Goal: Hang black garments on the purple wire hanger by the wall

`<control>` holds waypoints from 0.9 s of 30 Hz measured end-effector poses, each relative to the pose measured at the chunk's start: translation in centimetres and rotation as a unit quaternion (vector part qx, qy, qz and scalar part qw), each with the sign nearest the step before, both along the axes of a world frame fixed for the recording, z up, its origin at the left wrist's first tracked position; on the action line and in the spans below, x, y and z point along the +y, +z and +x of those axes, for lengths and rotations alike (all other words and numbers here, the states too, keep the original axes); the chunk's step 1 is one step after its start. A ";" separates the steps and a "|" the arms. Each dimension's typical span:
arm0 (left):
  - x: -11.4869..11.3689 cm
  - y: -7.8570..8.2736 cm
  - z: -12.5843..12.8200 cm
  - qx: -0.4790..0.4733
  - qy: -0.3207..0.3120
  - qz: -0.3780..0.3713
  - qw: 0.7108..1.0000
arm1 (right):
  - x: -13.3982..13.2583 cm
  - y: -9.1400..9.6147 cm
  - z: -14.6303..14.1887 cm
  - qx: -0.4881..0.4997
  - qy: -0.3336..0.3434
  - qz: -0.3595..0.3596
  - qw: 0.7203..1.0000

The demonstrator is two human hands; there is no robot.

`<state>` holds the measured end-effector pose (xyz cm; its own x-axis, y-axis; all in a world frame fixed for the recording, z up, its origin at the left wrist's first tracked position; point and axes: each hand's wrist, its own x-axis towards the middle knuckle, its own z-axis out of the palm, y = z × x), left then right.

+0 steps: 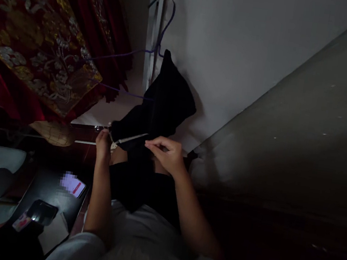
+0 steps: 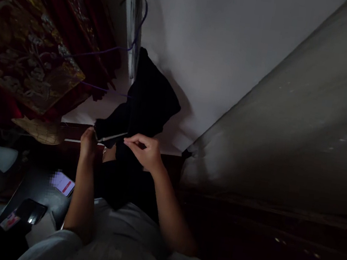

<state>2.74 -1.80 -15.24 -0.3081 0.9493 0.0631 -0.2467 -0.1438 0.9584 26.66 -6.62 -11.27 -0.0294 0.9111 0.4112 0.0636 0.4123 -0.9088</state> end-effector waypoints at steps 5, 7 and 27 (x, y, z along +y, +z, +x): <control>-2.4 2.2 1.4 -0.097 -0.024 0.002 0.995 | -2.5 -2.0 2.5 -0.032 0.036 -0.157 0.986; -3.3 4.0 2.4 -0.121 -0.072 0.027 0.990 | -2.9 -3.2 3.4 -0.061 0.086 -0.246 0.963; -9.5 11.2 10.3 0.075 -0.138 0.327 0.932 | -3.9 6.8 3.5 0.299 0.082 -0.222 0.924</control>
